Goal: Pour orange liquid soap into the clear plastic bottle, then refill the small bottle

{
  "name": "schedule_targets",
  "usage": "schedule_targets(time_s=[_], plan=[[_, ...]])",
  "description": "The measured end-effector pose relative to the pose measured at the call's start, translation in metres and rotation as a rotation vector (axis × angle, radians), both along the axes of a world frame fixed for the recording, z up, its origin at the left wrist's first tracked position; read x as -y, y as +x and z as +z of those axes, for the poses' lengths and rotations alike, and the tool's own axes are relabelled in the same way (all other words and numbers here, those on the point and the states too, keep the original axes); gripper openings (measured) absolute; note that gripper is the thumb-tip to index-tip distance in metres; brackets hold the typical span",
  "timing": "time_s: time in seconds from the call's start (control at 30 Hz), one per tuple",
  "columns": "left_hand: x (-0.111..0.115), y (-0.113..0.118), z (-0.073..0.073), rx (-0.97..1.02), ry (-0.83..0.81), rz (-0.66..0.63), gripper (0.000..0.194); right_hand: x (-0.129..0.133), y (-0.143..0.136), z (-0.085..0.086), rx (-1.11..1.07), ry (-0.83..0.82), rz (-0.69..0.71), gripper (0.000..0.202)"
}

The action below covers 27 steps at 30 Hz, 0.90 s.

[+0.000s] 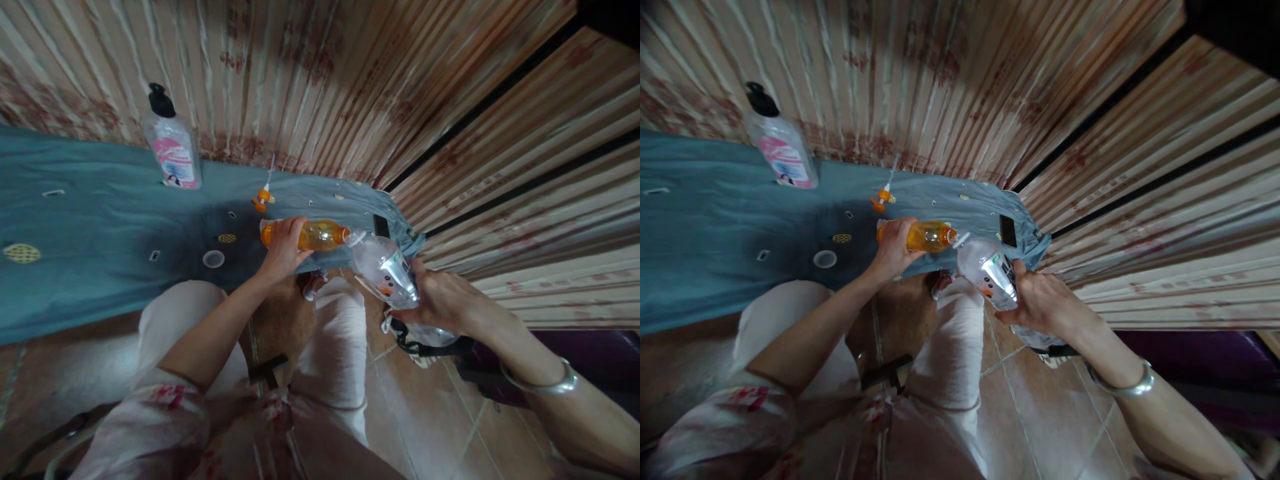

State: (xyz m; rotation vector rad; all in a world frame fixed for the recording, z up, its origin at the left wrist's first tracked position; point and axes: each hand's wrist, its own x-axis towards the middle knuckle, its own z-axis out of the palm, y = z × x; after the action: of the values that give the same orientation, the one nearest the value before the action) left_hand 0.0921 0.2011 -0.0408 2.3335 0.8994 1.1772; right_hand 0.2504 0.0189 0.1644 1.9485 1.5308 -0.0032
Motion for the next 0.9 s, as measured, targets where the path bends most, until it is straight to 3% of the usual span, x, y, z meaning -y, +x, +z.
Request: schedule_targets(time_s=[0.9], plan=[[0.0002, -0.0004, 0.0012, -0.006, -0.022, -0.007, 0.067, 0.0011, 0.0013, -0.0003, -0.013, 0.007, 0.017, 0.063]])
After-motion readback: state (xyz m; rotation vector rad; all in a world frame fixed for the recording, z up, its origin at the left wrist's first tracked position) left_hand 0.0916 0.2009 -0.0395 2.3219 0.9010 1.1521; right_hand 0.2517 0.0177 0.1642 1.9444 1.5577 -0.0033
